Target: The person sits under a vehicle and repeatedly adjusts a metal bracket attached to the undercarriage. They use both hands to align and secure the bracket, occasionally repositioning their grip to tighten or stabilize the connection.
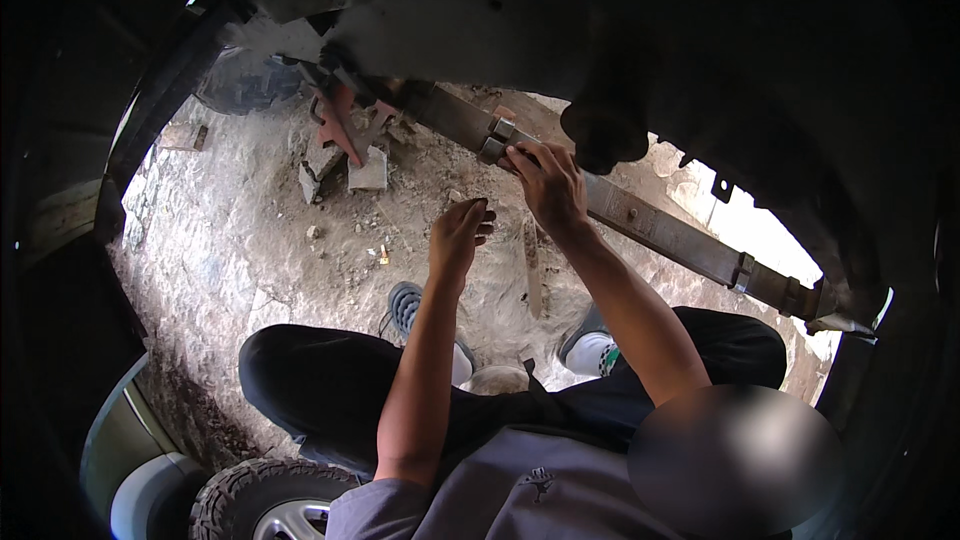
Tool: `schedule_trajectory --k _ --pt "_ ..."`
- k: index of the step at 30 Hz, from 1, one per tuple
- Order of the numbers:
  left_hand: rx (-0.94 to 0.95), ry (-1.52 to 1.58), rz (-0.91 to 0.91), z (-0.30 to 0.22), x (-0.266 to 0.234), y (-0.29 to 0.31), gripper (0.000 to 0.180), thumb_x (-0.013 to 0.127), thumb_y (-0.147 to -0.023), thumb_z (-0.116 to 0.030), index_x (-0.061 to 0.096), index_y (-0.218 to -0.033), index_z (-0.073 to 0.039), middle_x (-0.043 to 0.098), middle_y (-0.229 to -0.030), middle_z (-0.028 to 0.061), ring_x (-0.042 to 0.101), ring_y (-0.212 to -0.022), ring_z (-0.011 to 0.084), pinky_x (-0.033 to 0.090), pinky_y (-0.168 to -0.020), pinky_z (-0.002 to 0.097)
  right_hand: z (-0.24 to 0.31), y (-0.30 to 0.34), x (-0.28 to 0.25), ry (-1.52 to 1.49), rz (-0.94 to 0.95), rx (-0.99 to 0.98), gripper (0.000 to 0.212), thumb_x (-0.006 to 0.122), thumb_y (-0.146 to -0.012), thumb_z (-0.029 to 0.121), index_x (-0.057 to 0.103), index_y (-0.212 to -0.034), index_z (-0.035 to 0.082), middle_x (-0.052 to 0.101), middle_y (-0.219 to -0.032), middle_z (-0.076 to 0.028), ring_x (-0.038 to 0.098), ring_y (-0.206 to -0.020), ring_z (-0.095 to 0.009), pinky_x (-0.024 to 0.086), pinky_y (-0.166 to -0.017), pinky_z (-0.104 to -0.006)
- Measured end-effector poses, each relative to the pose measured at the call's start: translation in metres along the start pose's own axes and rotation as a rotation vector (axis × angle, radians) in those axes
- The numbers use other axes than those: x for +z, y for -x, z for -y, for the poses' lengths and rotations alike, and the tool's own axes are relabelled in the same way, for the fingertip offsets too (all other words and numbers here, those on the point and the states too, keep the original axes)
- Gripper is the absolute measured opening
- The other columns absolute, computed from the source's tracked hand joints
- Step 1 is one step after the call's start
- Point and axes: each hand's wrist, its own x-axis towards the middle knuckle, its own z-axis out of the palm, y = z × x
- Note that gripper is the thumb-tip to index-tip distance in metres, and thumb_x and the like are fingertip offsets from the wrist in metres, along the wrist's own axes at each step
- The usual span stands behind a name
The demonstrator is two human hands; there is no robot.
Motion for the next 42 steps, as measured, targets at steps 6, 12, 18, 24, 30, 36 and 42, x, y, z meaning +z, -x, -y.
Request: schedule_trajectory --k 6,12,18,24,30,36,42 --pt "-0.065 -0.068 -0.033 0.019 -0.004 0.002 0.041 0.066 -0.108 -0.036 0.07 -0.132 -0.003 0.079 -0.11 0.0074 0.073 -0.091 0.0152 0.055 -0.082 0.03 0.005 0.001 -0.009 0.033 0.12 -0.048 0.036 0.074 -0.094 0.012 0.077 -0.129 0.02 0.069 -0.124 -0.002 0.067 -0.115 -0.026 0.052 -0.102 -0.0432" --pt "-0.033 0.016 -0.037 0.029 -0.015 -0.002 0.038 0.067 -0.108 -0.033 0.071 -0.13 -0.003 0.078 -0.107 0.0064 0.072 -0.09 0.0144 0.054 -0.081 0.0297 -0.008 -0.003 0.005 0.009 0.127 0.057 0.038 0.07 -0.095 0.011 0.075 -0.132 0.018 0.068 -0.122 -0.004 0.066 -0.117 -0.027 0.05 -0.102 -0.0462" --pt "-0.031 0.005 -0.029 0.017 -0.007 -0.003 0.037 0.066 -0.108 -0.032 0.071 -0.129 -0.002 0.078 -0.106 0.0064 0.072 -0.09 0.0144 0.054 -0.082 0.0301 -0.02 0.003 0.016 -0.046 0.194 0.113 0.039 0.07 -0.095 0.01 0.074 -0.133 0.016 0.066 -0.125 -0.006 0.064 -0.116 -0.028 0.05 -0.103 -0.047" --pt "-0.025 -0.038 -0.021 0.02 -0.007 0.002 0.037 0.066 -0.108 -0.032 0.071 -0.129 -0.002 0.078 -0.106 0.0062 0.072 -0.09 0.0141 0.054 -0.081 0.0295 -0.009 0.006 0.006 -0.017 0.122 -0.013 0.042 0.068 -0.094 0.008 0.073 -0.135 0.013 0.066 -0.126 -0.008 0.063 -0.118 -0.029 0.048 -0.102 -0.0471" --pt "0.016 -0.035 -0.025 0.016 -0.009 -0.002 0.039 0.066 -0.108 -0.035 0.071 -0.13 -0.002 0.078 -0.105 0.0057 0.071 -0.089 0.0135 0.053 -0.081 0.0292 -0.004 -0.001 0.0 0.011 0.128 -0.063 0.043 0.067 -0.093 0.007 0.072 -0.136 0.012 0.065 -0.127 -0.009 0.062 -0.119 -0.03 0.046 -0.105 -0.0475" --pt "0.022 -0.038 -0.01 0.018 -0.007 -0.002 0.041 0.067 -0.108 -0.036 0.071 -0.13 -0.003 0.078 -0.105 0.005 0.072 -0.089 0.0134 0.053 -0.082 0.029 -0.007 0.001 0.002 0.023 0.139 0.002 0.044 0.065 -0.095 0.007 0.07 -0.139 0.011 0.063 -0.128 -0.009 0.061 -0.119 -0.03 0.046 -0.106 -0.0469" --pt "-0.008 -0.066 -0.012 0.016 -0.007 0.001 0.041 0.067 -0.108 -0.037 0.071 -0.131 -0.003 0.078 -0.107 0.0054 0.072 -0.089 0.0133 0.053 -0.082 0.0293 -0.006 0.003 0.002 0.007 0.13 -0.002 0.042 0.065 -0.096 0.007 0.071 -0.137 0.012 0.063 -0.13 -0.01 0.06 -0.12 -0.031 0.046 -0.106 -0.048"
